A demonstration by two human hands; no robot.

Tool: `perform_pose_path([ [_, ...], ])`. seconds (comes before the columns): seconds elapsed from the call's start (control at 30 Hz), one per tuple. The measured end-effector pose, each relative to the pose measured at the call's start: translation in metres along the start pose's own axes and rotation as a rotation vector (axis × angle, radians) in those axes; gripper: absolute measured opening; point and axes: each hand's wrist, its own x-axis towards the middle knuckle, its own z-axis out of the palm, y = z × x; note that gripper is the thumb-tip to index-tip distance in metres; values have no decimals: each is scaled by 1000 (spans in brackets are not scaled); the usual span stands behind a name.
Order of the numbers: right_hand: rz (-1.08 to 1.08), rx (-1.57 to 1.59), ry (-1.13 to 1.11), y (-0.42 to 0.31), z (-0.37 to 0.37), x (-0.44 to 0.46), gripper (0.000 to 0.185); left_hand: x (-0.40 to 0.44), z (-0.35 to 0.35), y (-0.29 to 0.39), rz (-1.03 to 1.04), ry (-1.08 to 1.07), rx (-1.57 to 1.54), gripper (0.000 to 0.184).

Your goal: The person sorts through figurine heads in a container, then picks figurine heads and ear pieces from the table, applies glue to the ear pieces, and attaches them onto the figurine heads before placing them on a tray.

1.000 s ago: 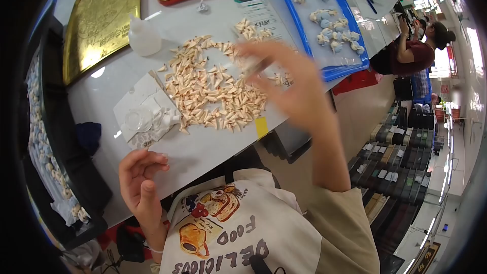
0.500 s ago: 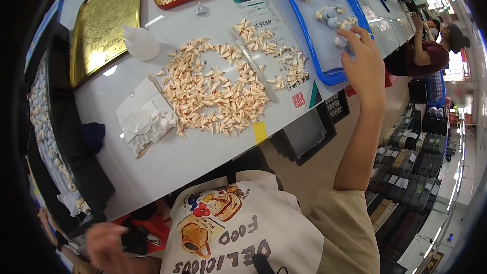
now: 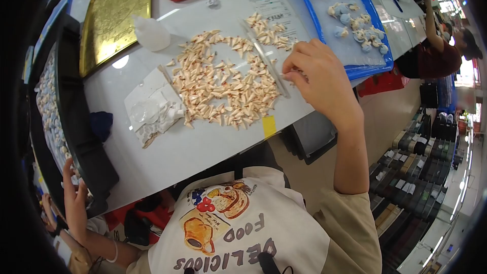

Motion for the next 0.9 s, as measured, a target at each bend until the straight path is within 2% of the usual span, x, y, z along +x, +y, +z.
perform_pose_path([
  [0.07,-23,18,-27,-1,0,4,10,-3,-3,9,-29,-22,50,57],
  [0.1,-21,-8,6,-3,0,4,10,-2,-2,4,102,22,90,53],
  [0.23,71,77,76,-5,-2,2,9,-7,2,30,-8,75,-37,47],
  [0.27,79,89,113,-7,-2,3,9,-3,2,22,131,116,49,48],
  [0.3,65,115,125,-8,-2,4,10,-4,0,30,14,81,-90,48],
  [0.37,55,99,146,-23,-5,7,13,0,0,23,314,153,70,47],
  [0.5,-32,129,164,-29,-5,9,15,-3,1,25,282,196,69,44],
  [0.57,-46,161,97,-31,-8,10,14,-1,2,22,360,143,-25,38],
  [0.8,5,310,31,-31,-11,8,12,-1,2,16,438,103,-175,29],
  [0.87,126,469,24,-33,-10,8,11,-5,4,18,486,276,-170,29],
  [0.9,129,465,24,-33,-11,9,11,-10,7,21,487,273,-173,29],
])
